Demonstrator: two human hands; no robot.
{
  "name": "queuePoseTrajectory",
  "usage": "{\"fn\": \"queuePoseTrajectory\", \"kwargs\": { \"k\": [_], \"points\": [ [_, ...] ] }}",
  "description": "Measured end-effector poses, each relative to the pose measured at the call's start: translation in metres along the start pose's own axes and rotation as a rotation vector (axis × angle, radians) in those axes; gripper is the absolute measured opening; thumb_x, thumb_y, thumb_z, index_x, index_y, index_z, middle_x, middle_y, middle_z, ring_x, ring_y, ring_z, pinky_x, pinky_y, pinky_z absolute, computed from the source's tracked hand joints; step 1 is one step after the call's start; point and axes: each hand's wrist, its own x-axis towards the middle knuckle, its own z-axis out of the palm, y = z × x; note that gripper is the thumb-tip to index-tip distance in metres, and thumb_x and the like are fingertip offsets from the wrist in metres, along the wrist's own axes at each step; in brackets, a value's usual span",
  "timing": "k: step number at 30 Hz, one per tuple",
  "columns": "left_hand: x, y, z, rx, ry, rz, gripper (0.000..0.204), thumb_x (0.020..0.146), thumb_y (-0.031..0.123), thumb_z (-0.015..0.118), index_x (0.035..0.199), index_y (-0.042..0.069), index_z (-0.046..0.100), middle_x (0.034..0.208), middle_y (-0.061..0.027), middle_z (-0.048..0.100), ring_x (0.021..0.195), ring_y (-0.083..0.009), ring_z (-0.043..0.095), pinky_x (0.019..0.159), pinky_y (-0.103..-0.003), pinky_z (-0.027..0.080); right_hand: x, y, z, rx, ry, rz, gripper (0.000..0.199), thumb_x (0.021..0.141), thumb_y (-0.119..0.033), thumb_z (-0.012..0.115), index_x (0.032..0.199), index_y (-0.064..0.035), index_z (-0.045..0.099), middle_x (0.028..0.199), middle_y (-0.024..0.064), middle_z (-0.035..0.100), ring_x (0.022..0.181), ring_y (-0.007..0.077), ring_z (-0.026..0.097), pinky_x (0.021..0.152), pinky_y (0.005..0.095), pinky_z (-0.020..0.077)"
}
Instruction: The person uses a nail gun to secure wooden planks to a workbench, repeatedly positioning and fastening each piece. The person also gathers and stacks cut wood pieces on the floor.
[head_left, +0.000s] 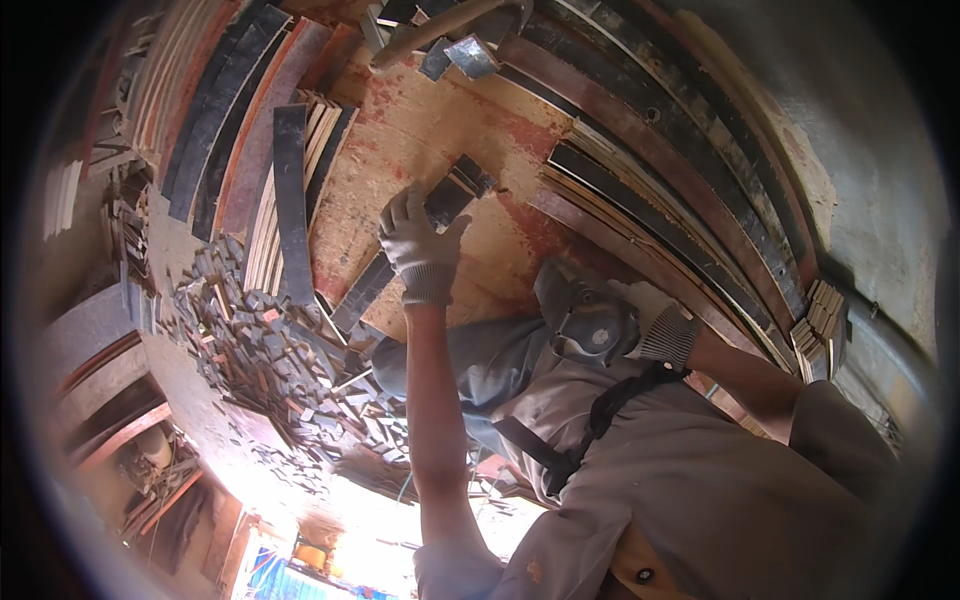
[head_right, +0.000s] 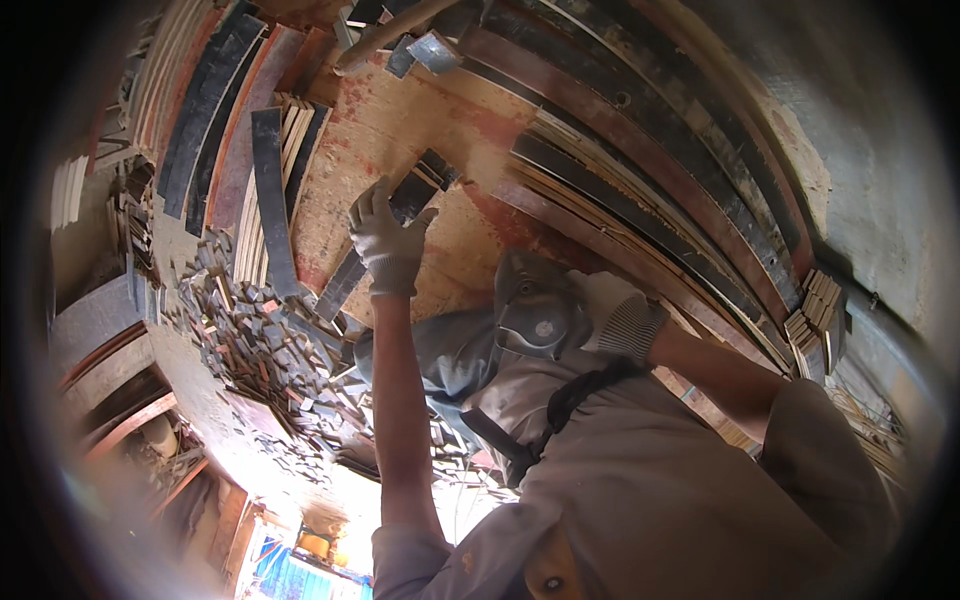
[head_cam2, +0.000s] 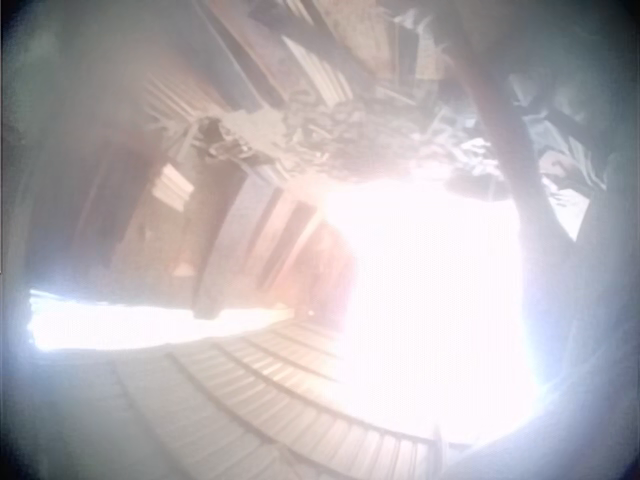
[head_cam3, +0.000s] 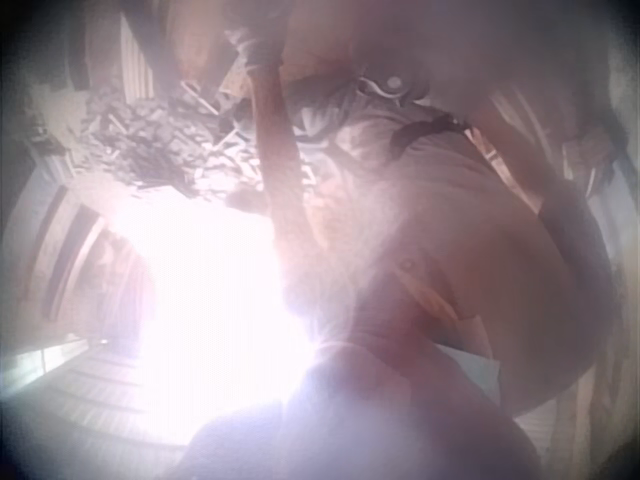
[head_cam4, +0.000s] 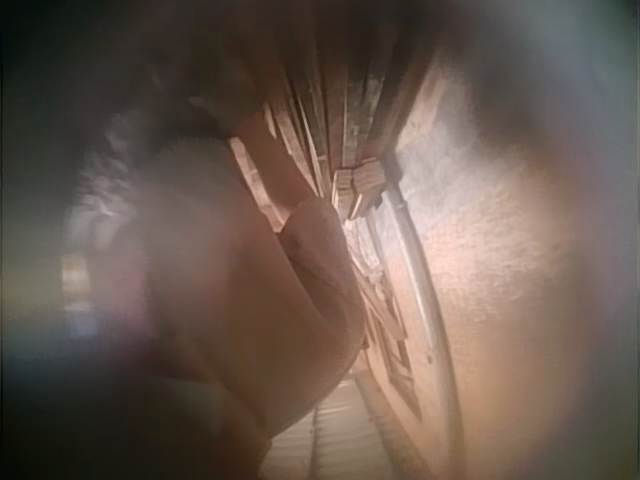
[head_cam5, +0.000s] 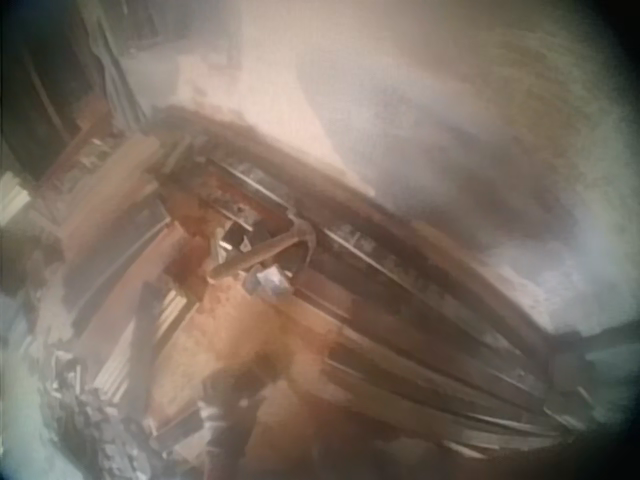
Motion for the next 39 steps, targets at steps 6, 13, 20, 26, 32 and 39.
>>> {"fn": "queuePoseTrajectory", "kwargs": {
  "k": [6,13,20,26,32,39],
  "points": [
    [0.006,-0.002,0.002,0.033,0.006,0.064,0.069,0.070,0.032,0.097,0.131,0.010,0.071,0.125,-0.0160,0.071,0.120,-0.0392,0.063,0.104,-0.051,0.053,0.000,0.000,-0.001,0.010,-0.023,0.003,0.074,0.071,-0.044,0.094,0.123,-0.0055,0.060,0.095,0.0220,0.076,0.096,0.0444,0.075,0.083,0.0543,0.0620],
    [0.012,-0.006,0.005,0.032,-0.029,0.061,0.066,0.071,0.031,0.097,0.129,0.011,0.072,0.123,-0.0168,0.072,0.117,-0.0400,0.065,0.100,-0.051,0.056,-0.001,-0.003,-0.005,-0.015,-0.028,0.025,0.075,0.070,-0.044,0.094,0.125,-0.0058,0.059,0.094,0.0218,0.077,0.095,0.0441,0.075,0.082,0.0541,0.0621],
    [0.012,-0.003,0.006,-0.067,-0.014,0.012,0.058,0.072,0.027,0.093,0.124,0.010,0.075,0.121,-0.0165,0.072,0.113,-0.0392,0.066,0.098,-0.051,0.056,0.001,-0.010,-0.009,0.034,0.013,0.001,0.064,0.077,-0.045,0.090,0.118,-0.0033,0.063,0.094,0.0224,0.076,0.095,0.0435,0.075,0.081,0.0535,0.0616],
    [0.010,-0.003,0.009,-0.135,-0.018,-0.052,0.054,0.071,0.026,0.092,0.121,0.011,0.076,0.117,-0.0142,0.071,0.112,-0.0382,0.065,0.097,-0.050,0.056,0.004,0.012,0.010,-0.090,0.185,-0.282,0.057,0.087,-0.041,0.083,0.125,-0.0037,0.065,0.111,0.0220,0.075,0.103,0.0361,0.075,0.085,0.0476,0.0619],
    [0.011,-0.006,0.012,-0.144,0.064,0.006,0.052,0.066,0.023,0.095,0.114,0.012,0.077,0.111,-0.0130,0.069,0.105,-0.0371,0.064,0.091,-0.049,0.055,0.053,0.048,0.053,-0.288,0.278,-0.375,0.052,0.093,-0.043,0.076,0.128,-0.0063,0.066,0.127,0.0129,0.072,0.114,0.0287,0.072,0.094,0.0426,0.0616],
    [0.010,-0.012,0.018,-0.183,0.123,0.042,0.049,0.069,0.023,0.094,0.114,0.012,0.076,0.111,-0.0113,0.070,0.105,-0.0381,0.064,0.089,-0.050,0.054,0.102,0.055,0.050,0.486,-0.183,0.295,0.028,0.111,-0.036,0.056,0.129,-0.0152,0.055,0.106,-0.0017,0.065,0.086,0.0113,0.063,0.069,0.0315,0.0523]
  ]
}}
